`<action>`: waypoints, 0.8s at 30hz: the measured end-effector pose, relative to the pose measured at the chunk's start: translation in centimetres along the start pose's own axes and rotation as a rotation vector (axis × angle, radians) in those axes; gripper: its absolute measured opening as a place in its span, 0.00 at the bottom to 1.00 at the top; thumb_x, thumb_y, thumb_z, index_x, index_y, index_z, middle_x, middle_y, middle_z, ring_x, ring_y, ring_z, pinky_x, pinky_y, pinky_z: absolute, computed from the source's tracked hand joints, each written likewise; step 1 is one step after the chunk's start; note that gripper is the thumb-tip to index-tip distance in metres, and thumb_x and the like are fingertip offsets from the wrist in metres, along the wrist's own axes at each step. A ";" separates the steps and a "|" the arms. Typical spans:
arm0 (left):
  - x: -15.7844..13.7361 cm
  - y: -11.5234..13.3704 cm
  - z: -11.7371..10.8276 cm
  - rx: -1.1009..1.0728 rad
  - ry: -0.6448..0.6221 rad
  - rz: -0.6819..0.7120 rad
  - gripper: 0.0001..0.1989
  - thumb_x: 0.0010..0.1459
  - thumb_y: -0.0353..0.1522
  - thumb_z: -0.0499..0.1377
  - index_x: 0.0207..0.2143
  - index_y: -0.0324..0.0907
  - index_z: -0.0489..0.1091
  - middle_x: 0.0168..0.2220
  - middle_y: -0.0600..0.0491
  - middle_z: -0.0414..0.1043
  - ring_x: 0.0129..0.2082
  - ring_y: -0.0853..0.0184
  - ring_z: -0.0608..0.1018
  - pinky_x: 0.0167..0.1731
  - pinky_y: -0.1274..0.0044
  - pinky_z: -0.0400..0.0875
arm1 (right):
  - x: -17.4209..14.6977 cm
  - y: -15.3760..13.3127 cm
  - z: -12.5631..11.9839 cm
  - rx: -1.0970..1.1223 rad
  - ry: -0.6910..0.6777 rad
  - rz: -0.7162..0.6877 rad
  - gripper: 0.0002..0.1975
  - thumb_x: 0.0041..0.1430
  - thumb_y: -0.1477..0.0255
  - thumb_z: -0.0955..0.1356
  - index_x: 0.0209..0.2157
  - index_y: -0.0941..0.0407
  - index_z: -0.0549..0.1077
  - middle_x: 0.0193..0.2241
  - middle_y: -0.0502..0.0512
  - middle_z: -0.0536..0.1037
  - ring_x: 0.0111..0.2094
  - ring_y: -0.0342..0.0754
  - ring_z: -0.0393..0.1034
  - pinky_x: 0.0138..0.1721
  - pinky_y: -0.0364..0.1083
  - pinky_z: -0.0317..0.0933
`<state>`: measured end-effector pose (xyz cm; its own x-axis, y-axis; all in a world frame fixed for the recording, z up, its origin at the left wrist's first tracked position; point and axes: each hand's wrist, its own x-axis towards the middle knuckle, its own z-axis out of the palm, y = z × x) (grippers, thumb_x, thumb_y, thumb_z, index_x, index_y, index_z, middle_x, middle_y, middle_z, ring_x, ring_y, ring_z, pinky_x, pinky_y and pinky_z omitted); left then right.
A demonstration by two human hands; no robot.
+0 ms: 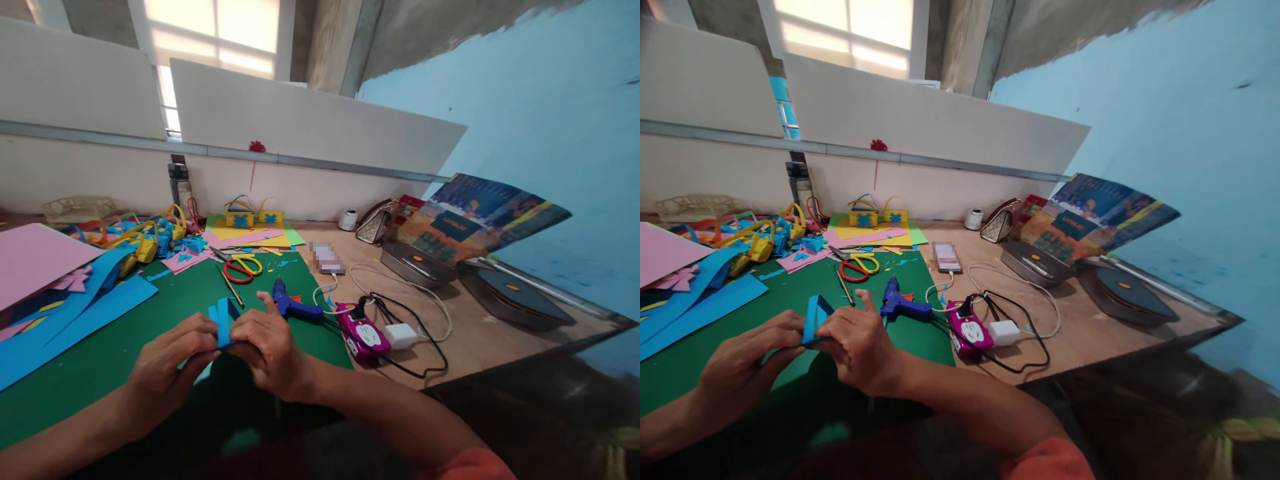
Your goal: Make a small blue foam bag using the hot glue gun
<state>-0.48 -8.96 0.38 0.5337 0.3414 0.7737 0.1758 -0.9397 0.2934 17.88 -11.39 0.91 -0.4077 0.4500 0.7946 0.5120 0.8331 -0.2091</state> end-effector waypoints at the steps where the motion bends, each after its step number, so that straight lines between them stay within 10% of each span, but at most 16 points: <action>1: 0.1 0.1 0.0 -0.007 0.000 -0.004 0.06 0.56 0.22 0.54 0.32 0.41 0.64 0.31 0.51 0.73 0.35 0.69 0.75 0.34 0.81 0.69 | 0.0 -0.1 -0.1 -0.005 -0.013 0.008 0.05 0.60 0.75 0.61 0.30 0.55 0.64 0.26 0.49 0.75 0.29 0.42 0.69 0.51 0.53 0.50; 9: 0.4 0.3 0.1 -0.078 0.003 -0.139 0.04 0.57 0.25 0.54 0.31 0.40 0.66 0.29 0.52 0.71 0.29 0.71 0.72 0.30 0.81 0.67 | 0.3 -0.2 -0.6 -0.032 -0.045 0.086 0.03 0.59 0.73 0.61 0.30 0.55 0.64 0.25 0.49 0.73 0.27 0.43 0.69 0.54 0.57 0.48; 17: 2.0 -0.3 -0.8 -0.450 0.245 -0.776 0.11 0.54 0.38 0.55 0.27 0.38 0.66 0.23 0.56 0.62 0.23 0.73 0.64 0.23 0.82 0.60 | 1.2 0.8 -1.9 0.122 0.103 0.446 0.16 0.61 0.63 0.59 0.49 0.52 0.65 0.34 0.54 0.73 0.34 0.48 0.69 0.41 0.51 0.63; 24: 2.3 -1.1 0.0 -0.867 0.358 -1.024 0.15 0.49 0.42 0.60 0.26 0.40 0.61 0.19 0.62 0.55 0.18 0.77 0.58 0.20 0.83 0.55 | 1.4 0.6 -1.7 0.128 0.097 0.587 0.28 0.48 0.66 0.71 0.52 0.53 0.63 0.43 0.57 0.71 0.40 0.51 0.67 0.41 0.52 0.64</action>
<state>0.52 -7.14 1.87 0.2188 0.9735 0.0661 -0.2784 -0.0026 0.9605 18.91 -10.87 2.87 -0.0114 0.8195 0.5730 0.5330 0.4898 -0.6899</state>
